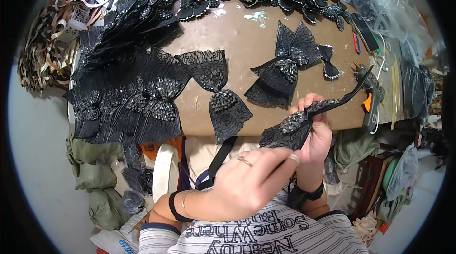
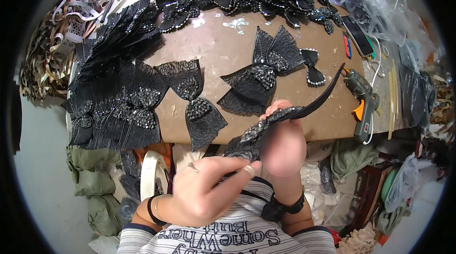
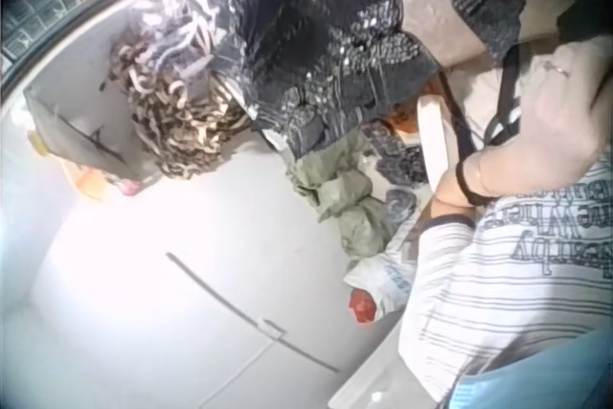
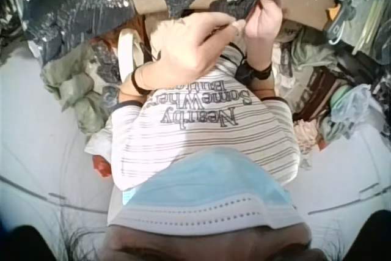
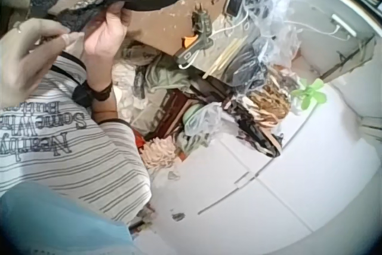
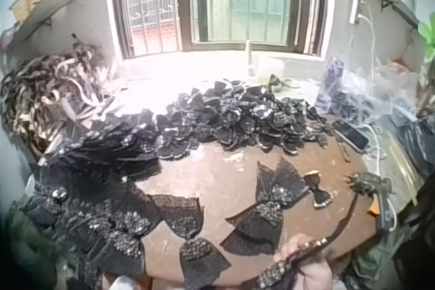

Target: The person assembles black lace bows by folding pieces of sequined lace and securing them with a hot glue gun. They repeatedly pick up lace pieces, fold them into bow shapes, apply glue to the center, and press the layers together before placing the finished items on the table.

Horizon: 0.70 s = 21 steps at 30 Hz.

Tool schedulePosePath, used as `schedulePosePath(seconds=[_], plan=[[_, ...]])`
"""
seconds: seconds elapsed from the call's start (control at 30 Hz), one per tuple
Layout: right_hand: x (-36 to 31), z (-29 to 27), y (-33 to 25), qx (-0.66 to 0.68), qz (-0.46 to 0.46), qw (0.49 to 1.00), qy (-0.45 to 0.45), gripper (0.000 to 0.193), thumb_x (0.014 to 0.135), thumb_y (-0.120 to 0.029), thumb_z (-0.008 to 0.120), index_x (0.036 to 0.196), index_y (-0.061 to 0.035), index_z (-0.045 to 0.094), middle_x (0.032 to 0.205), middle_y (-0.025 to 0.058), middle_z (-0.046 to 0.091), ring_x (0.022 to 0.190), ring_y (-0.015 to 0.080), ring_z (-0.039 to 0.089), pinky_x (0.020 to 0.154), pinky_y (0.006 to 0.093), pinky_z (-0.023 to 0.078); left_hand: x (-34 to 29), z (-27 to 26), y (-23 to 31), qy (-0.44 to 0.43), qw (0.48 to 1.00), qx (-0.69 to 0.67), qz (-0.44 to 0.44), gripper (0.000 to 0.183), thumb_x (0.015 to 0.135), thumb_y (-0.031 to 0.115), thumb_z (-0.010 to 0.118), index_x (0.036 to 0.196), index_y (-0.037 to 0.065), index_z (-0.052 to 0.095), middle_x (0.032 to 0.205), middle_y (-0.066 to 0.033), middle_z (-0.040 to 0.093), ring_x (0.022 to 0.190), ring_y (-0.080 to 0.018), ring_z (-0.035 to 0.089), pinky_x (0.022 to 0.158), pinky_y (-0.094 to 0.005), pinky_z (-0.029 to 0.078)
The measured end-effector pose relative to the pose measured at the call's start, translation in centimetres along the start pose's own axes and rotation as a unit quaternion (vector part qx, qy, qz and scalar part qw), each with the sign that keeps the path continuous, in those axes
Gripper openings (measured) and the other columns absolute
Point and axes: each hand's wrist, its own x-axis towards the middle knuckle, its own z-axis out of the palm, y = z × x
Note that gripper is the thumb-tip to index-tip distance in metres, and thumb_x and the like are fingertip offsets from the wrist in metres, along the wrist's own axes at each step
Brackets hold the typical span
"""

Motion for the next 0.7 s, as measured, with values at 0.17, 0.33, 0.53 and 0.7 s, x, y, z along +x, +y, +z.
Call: schedulePosePath(seconds=[0.17,0.33,0.53,0.7], plan=[[-0.1,0.0,0.4,0.026,0.018,0.999,0.009,0.020,0.095,-0.009,0.052,0.113,0.0000,0.054,0.104,0.0068,0.053,0.096,0.0166,0.053,0.087,0.0301,0.046,-0.9,1.1,0.2,0.002,1.000,0.014,0.024,0.030,0.059,0.003,0.072,0.088,0.002,0.072,0.089,-0.0082,0.065,0.075,-0.0200,0.064,0.057,-0.0274,0.050],[-0.4,-0.1,0.1,0.023,0.035,0.997,0.068,0.026,0.094,-0.009,0.052,0.117,0.0012,0.052,0.108,0.0088,0.055,0.099,0.0187,0.054,0.091,0.0323,0.046,-1.0,0.3,-0.5,0.025,1.000,0.008,0.010,0.028,0.059,0.002,0.070,0.087,0.002,0.071,0.091,-0.0082,0.065,0.074,-0.0210,0.063,0.059,-0.0292,0.050],[-0.5,0.4,0.3,0.026,0.047,0.997,0.051,0.026,0.092,-0.009,0.051,0.116,0.0012,0.053,0.112,0.0104,0.055,0.102,0.0200,0.055,0.092,0.0340,0.046,-1.0,0.1,-1.1,0.046,0.998,0.007,0.030,0.033,0.057,0.005,0.070,0.090,0.002,0.070,0.093,-0.0085,0.065,0.076,-0.0202,0.062,0.062,-0.0286,0.051],[-0.6,1.3,0.4,0.019,0.062,0.993,0.102,0.024,0.093,-0.014,0.050,0.113,-0.0005,0.054,0.107,0.0087,0.059,0.097,0.0191,0.059,0.087,0.0360,0.050,-0.7,0.2,-0.5,0.025,0.998,0.023,0.060,0.034,0.060,0.007,0.067,0.094,0.003,0.070,0.098,-0.0087,0.064,0.081,-0.0201,0.061,0.066,-0.0283,0.051]])
